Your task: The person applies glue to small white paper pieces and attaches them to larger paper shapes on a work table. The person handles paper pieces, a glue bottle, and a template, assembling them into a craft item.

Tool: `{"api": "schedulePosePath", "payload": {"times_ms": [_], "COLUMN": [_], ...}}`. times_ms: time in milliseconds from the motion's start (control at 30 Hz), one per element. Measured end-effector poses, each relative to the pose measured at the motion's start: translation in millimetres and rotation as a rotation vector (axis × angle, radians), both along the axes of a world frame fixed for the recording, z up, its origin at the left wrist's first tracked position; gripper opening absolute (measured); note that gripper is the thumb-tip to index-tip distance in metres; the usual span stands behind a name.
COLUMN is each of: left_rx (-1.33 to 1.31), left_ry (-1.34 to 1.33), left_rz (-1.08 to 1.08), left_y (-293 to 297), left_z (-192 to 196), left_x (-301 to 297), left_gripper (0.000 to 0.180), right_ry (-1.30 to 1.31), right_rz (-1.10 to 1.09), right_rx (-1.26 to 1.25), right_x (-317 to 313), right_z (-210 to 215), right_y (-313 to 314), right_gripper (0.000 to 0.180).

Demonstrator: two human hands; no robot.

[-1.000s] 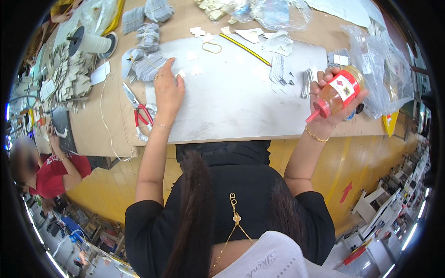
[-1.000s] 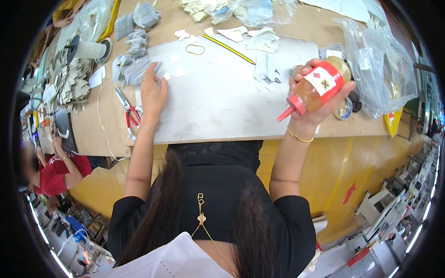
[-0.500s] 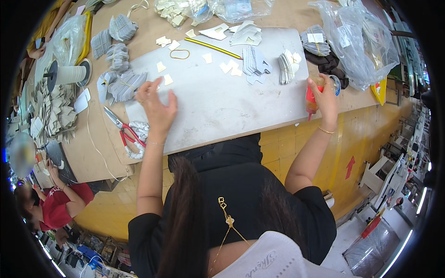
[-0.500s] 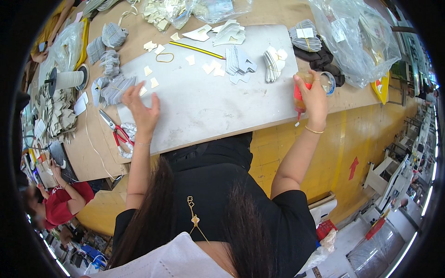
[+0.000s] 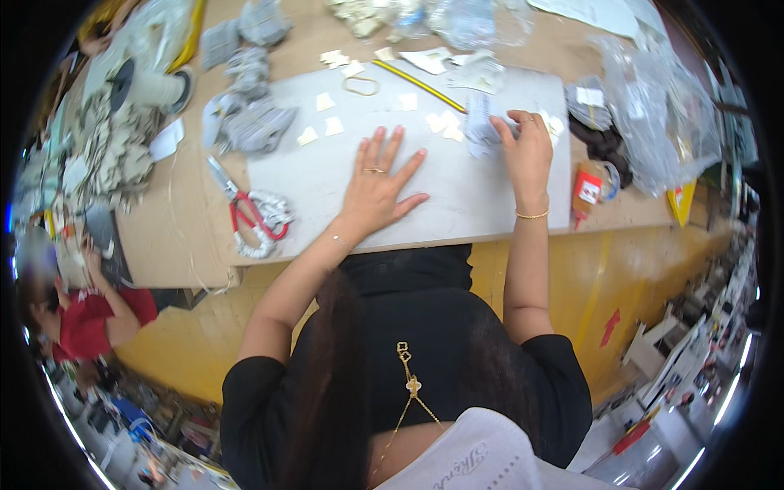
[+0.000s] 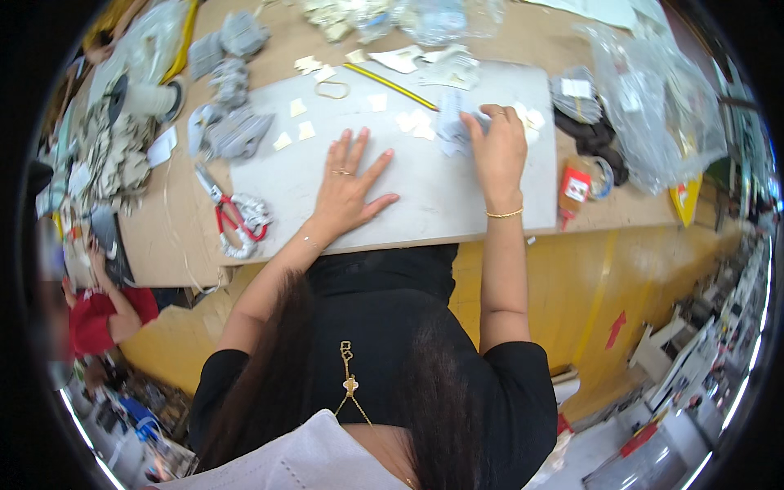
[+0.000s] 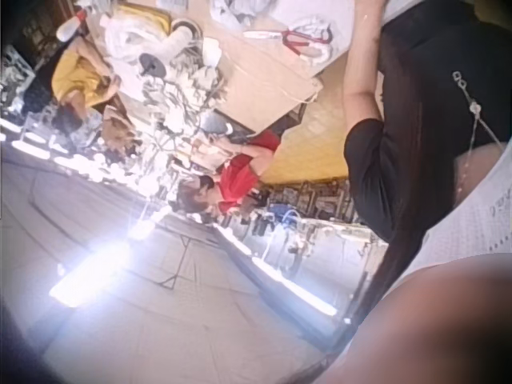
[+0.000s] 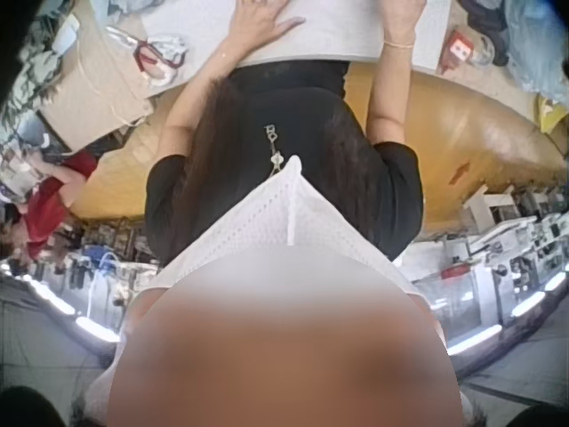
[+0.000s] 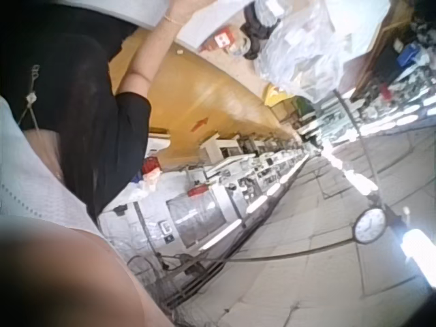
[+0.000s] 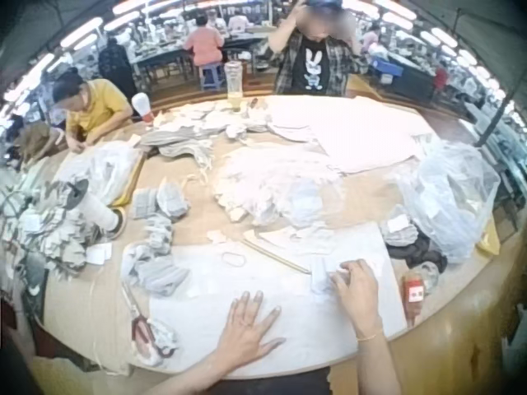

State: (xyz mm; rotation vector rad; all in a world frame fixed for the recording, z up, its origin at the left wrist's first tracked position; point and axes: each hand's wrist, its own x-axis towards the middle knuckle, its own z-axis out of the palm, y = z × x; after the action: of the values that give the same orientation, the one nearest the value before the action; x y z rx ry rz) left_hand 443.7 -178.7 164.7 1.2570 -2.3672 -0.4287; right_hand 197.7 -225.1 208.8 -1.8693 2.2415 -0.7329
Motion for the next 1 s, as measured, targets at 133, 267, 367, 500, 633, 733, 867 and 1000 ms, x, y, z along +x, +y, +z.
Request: {"api": "schedulePosePath", "payload": {"times_ms": [133, 267, 367, 500, 633, 733, 867, 1000], "left_rx": [-0.015, -0.007, -0.027, -0.113, -0.110, -0.084, -0.093, -0.097], "left_ry": [0.099, 0.212, 0.243, 0.220, 0.119, 0.044, -0.076, -0.123], "left_rz": [0.013, 0.031, 0.064, 0.259, 0.414, 0.389, 0.368, 0.388], "left_y": [-0.2, 0.8, -1.9, -13.3, -36.9, -48.7, -52.4, -48.2], "left_z": [-0.3, 0.3, 1.8, 6.8, 10.0, 9.7, 9.5, 9.9], "left_x": [5.7, 10.2, 13.9, 36.4, 67.5, 75.8, 74.5, 70.9], "left_gripper": [0.063, 0.055, 0.048, 0.042, 0.036, 0.033, 0.032, 0.032], "right_ry": [0.102, 0.050, 0.008, 0.099, 0.143, 0.140, 0.117, -0.005], "right_rz": [-0.006, -0.030, -0.029, 0.048, 0.071, 0.062, -0.026, -0.069], "right_rx": [0.109, 0.204, 0.273, 0.218, 0.227, 0.252, 0.260, 0.164], "right_x": [9.9, 4.3, 1.2, 1.8, 0.5, -4.2, -11.7, -30.3], "right_z": [-6.6, -3.2, -1.0, -1.2, 0.3, 5.4, 16.0, 30.7], "right_y": [-8.1, -12.3, -13.6, -14.2, -18.8, -21.8, -17.4, -6.7], "right_gripper": [0.027, 0.027, 0.030, 0.031, 0.028, 0.028, 0.034, 0.039]}}
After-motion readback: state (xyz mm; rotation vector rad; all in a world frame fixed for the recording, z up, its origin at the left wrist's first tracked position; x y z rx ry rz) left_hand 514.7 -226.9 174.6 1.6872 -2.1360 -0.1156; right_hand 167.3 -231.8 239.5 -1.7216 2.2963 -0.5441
